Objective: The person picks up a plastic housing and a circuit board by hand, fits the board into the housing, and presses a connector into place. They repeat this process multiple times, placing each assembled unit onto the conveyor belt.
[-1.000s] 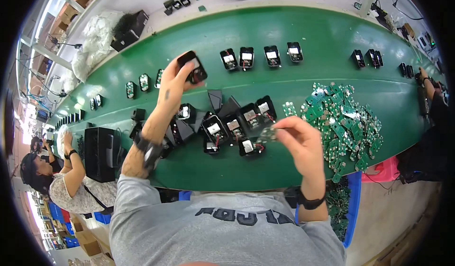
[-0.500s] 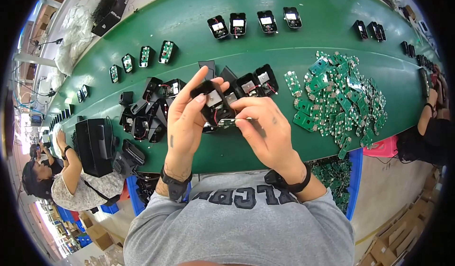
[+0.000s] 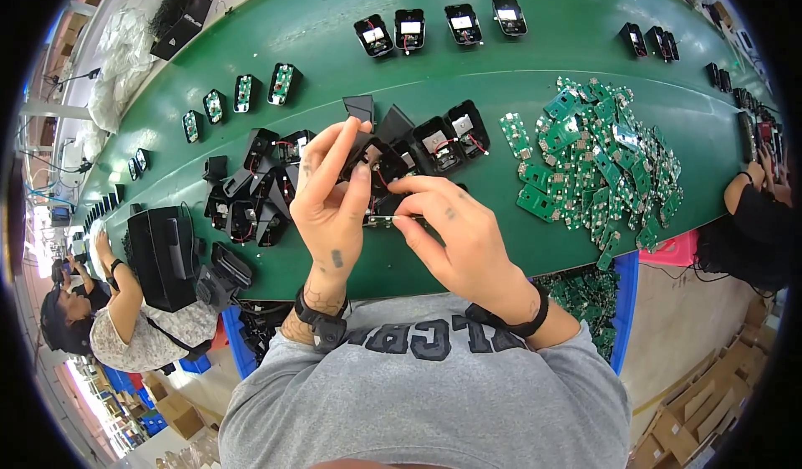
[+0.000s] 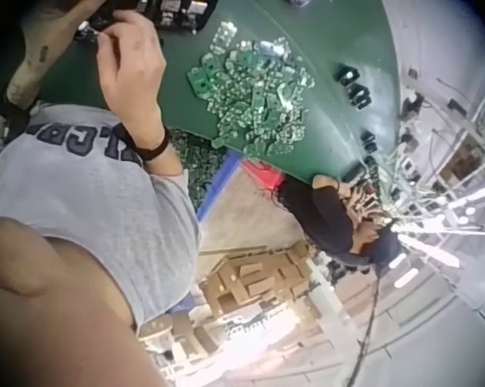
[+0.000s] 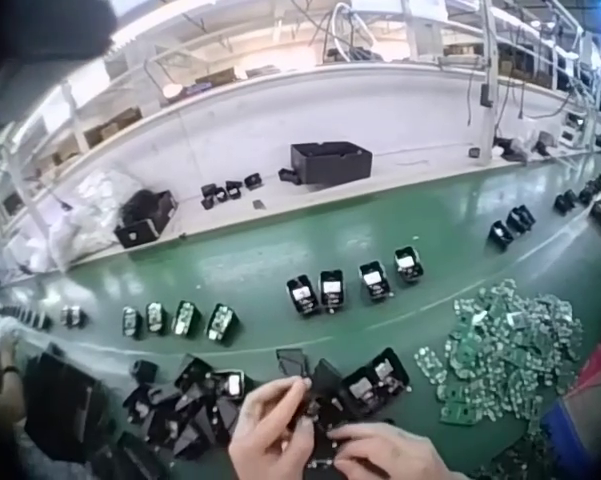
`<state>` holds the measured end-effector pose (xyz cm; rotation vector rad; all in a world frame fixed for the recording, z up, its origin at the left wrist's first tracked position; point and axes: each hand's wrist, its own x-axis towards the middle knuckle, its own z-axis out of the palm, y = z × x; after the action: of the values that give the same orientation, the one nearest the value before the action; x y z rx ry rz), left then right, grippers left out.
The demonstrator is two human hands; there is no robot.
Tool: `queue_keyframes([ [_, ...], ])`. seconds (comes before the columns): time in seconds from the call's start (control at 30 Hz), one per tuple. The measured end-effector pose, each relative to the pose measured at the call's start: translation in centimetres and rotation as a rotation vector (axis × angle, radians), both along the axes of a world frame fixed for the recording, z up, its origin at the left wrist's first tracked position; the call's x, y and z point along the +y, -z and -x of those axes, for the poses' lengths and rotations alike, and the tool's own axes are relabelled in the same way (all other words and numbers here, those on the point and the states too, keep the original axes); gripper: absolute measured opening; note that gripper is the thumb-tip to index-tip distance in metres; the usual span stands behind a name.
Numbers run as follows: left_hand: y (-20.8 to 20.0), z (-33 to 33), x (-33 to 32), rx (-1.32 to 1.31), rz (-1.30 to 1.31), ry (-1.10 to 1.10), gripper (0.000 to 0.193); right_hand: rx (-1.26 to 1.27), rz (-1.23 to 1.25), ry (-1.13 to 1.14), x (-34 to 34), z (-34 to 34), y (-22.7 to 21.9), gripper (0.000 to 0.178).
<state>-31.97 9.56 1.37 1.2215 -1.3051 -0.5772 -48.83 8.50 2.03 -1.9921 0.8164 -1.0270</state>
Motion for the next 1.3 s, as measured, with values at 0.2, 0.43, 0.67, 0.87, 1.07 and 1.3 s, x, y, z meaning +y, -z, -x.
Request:
queue_keyframes([
  [0.2, -0.1, 0.3, -0.1, -0.103, 0.114, 0.019, 0.045, -0.024, -0.098, 0.012, 0.0, 0.3, -0.6, 0.009],
  [0.43, 0.9, -0.9, -0.5, -0.177, 0.056, 0.1, 0.047, -0.756, -0.88, -0.333, -1.0, 1.7, 0.6, 0.018],
  [0.67, -0.2, -0.5, 0.5, 0.739, -0.498, 0.276, 0.049, -0.864, -0.653, 0.208, -4.0, 5.0, 1.5, 0.021],
  [0.87, 0.6, -0.6, 0.7, 1.155, -0.518, 0.499, 0.059, -0.675, -0.903, 0.148, -2.5, 3.5, 1.1, 0.051],
  [1.07, 0.5, -0.7, 1.3, 0.986, -0.528, 0.456, 0.056, -0.707, -0.922, 0.147, -1.7, 3.5, 1.4, 0.048],
  [1.3, 1.1, -0.6, 1.7, 1.0, -0.514, 0.398, 0.046, -0.447, -0.72, 0.004, -1.5, 5.1, 1.4, 0.038],
])
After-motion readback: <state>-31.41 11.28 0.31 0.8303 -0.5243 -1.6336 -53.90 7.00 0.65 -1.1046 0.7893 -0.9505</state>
